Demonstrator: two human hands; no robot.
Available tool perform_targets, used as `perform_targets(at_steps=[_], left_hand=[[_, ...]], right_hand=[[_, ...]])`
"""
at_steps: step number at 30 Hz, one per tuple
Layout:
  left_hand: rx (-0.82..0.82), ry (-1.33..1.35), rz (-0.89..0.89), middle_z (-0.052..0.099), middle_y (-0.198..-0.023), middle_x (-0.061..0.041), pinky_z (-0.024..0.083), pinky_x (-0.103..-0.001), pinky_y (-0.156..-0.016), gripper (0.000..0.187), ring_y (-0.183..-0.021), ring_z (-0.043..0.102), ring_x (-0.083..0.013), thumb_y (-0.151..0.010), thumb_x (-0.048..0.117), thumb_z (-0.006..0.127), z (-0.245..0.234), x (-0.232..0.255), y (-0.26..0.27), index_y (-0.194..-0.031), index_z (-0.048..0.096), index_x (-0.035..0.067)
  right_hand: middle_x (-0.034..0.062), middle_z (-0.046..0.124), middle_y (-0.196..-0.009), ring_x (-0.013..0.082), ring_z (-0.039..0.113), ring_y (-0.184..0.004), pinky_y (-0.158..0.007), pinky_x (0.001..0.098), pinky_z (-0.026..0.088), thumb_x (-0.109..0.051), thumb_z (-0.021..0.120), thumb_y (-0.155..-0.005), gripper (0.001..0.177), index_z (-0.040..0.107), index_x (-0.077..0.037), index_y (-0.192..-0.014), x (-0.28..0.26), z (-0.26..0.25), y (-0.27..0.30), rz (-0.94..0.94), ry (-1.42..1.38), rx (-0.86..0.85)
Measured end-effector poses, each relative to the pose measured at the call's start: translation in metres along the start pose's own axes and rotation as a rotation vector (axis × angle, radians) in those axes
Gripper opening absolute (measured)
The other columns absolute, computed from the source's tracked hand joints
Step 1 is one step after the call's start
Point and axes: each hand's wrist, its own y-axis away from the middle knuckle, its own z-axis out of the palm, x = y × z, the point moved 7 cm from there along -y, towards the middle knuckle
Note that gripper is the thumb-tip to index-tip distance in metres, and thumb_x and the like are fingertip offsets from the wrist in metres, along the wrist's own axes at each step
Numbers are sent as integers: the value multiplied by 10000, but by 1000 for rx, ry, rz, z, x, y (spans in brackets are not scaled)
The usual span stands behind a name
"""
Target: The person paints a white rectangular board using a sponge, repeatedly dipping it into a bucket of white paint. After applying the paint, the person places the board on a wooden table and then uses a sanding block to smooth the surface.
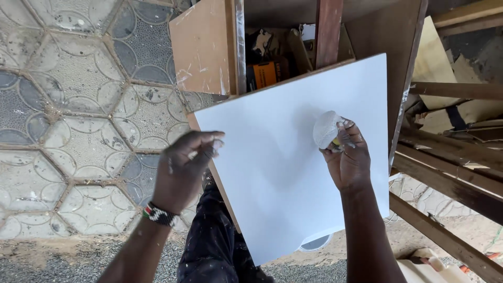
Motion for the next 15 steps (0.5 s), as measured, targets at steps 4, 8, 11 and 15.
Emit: perform_targets(at_steps=[4,8,11,15], left_hand=[[-45,-111,154,851,-1082,-281,668,-527,-939,247,-960,821,-374,-1207,65,680,-13,28,-54,-1367,862,18],[-67,-127,226,865,-1199,-247,638,-587,-1104,265,-1211,849,-428,-1228,176,692,3,39,-94,-1367,862,27],[-129,-117,213,850,-1217,-256,621,-614,-1155,331,-1201,835,-425,-1262,215,621,12,48,-114,-1422,843,29],[-157,-119,172,851,-1246,-257,613,-635,-1183,341,-1313,824,-435,-1260,255,649,18,50,-134,-1429,851,39]], right_hand=[[49,789,-957,109,698,-752,-675,234,529,-149,805,-1196,77,747,-116,-1234,-13,0,-12,-172,308,174],[217,832,-1193,377,816,-1087,-937,481,635,-187,971,-1067,395,792,-41,-1388,-12,50,-4,-324,1005,217],[163,776,-1082,411,724,-1021,-971,490,583,-237,976,-1120,271,848,-44,-1260,-18,30,-23,-808,1431,148],[308,760,-1160,562,764,-1123,-1025,609,610,-95,1053,-1020,441,756,66,-1304,11,16,-22,-699,1303,438]])
